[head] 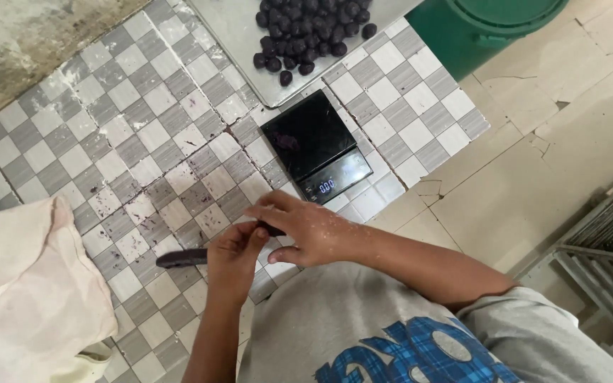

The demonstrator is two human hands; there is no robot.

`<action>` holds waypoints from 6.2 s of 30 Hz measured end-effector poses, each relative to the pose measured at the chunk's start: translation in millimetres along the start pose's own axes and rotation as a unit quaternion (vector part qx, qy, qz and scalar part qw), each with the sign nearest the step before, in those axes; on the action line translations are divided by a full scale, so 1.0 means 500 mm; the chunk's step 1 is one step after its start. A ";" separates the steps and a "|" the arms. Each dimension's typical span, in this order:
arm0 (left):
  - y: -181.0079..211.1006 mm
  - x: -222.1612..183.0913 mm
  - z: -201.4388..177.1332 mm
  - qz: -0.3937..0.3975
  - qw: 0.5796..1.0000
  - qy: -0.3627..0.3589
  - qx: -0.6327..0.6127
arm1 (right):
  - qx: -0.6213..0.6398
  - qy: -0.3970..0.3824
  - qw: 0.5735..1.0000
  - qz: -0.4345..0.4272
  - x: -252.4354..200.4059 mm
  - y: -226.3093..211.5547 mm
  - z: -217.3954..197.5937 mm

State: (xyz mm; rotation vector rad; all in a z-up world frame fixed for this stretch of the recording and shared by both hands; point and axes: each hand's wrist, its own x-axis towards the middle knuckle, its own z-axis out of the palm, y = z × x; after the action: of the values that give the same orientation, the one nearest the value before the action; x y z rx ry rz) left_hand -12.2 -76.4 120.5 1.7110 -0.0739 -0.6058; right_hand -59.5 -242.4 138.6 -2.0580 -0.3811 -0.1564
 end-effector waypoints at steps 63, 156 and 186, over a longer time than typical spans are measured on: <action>-0.114 0.009 -0.143 0.015 0.744 -0.027 0.668 | -0.395 0.052 0.896 0.195 0.046 0.212 -0.083; -0.168 0.005 -0.158 0.299 0.774 0.092 0.551 | 0.362 0.208 0.896 0.153 -0.058 0.038 -0.059; -0.153 -0.063 -0.108 0.224 0.825 0.158 0.494 | -0.305 0.052 0.929 0.201 0.076 0.227 -0.154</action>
State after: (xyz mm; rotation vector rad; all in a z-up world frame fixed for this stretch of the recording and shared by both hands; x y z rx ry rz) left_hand -37.2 2.4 66.1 2.6517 -0.6303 0.1512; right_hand 17.6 -353.2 93.2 -2.6769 0.1948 -0.1434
